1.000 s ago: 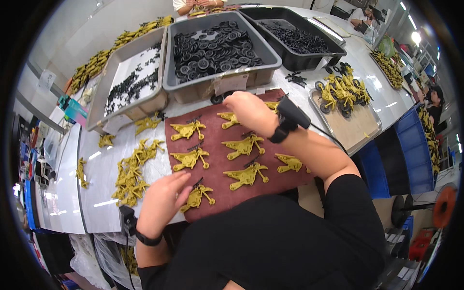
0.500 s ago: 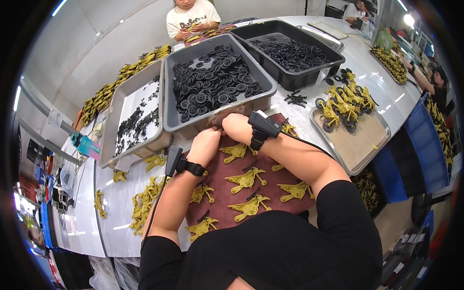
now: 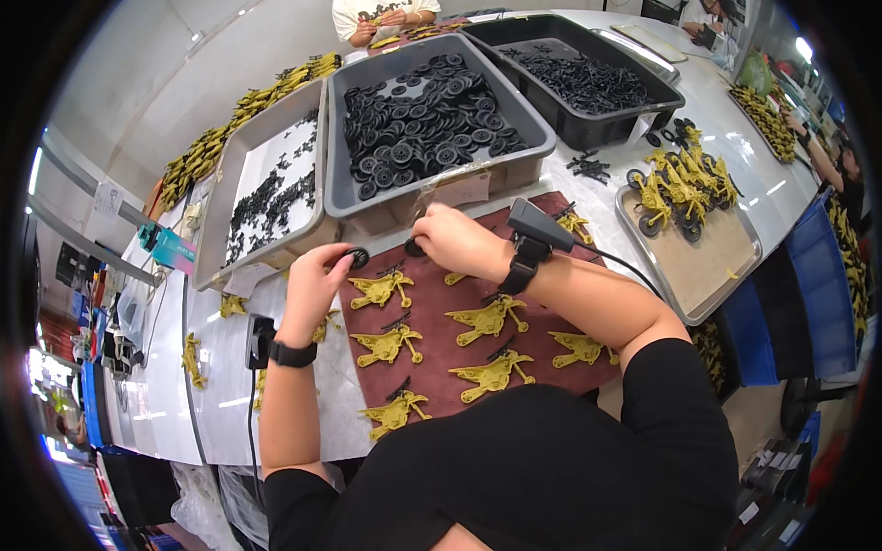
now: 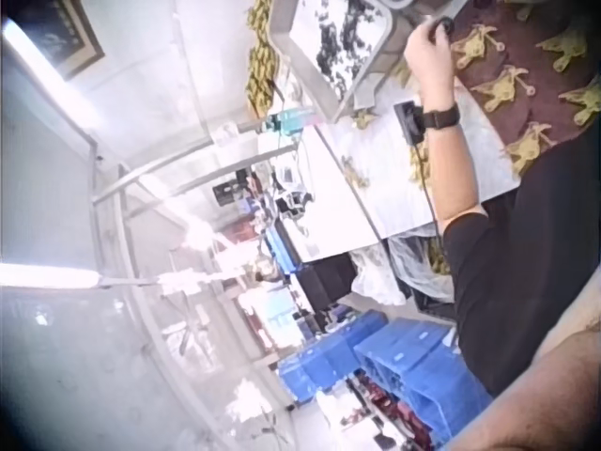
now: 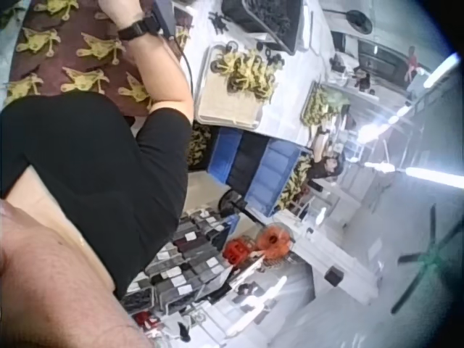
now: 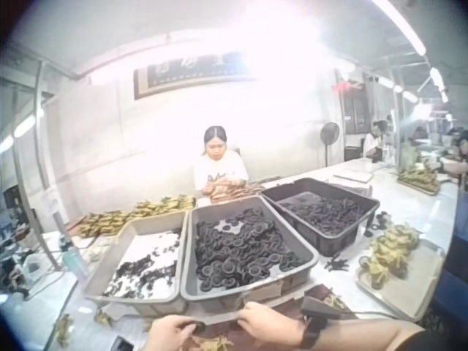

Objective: The person is assembling small yellow and black toy motorcycle components at a manufacturing table.

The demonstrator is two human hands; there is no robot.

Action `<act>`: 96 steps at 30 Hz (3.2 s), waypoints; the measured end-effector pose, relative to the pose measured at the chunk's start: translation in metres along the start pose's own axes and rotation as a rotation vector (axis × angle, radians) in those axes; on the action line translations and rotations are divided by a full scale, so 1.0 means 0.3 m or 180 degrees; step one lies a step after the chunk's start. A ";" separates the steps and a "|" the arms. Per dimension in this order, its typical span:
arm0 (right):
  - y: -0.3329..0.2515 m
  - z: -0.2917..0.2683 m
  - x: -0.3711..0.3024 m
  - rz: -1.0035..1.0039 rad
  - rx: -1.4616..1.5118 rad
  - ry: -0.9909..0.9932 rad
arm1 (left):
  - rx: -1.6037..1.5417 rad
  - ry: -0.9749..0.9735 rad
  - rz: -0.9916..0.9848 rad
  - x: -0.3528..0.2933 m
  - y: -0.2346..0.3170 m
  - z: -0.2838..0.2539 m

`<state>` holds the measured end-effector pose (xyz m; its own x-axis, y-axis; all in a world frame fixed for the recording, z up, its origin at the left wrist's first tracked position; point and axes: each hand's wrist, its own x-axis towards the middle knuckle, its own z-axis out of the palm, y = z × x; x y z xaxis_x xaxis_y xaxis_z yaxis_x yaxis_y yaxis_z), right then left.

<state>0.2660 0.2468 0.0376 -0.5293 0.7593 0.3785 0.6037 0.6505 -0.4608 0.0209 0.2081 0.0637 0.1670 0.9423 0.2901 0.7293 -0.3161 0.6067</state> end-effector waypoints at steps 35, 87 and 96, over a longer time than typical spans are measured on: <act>-0.148 0.092 -0.050 0.0589 0.0724 -0.0839 | 0.0199 0.0006 -0.0567 -0.185 -0.088 0.055; -0.193 0.054 0.097 -0.0334 0.0547 -0.0323 | 0.0692 -0.0870 0.0439 -0.410 0.186 0.081; 0.230 -0.001 0.469 0.0817 -0.0880 -0.0367 | 0.0555 -0.0722 0.0462 -0.387 0.183 0.084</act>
<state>0.2333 0.3986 0.0592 -0.3943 0.9014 0.1790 0.8547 0.4313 -0.2891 0.0583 0.0843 0.0446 0.4069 0.8955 0.1800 0.7865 -0.4437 0.4295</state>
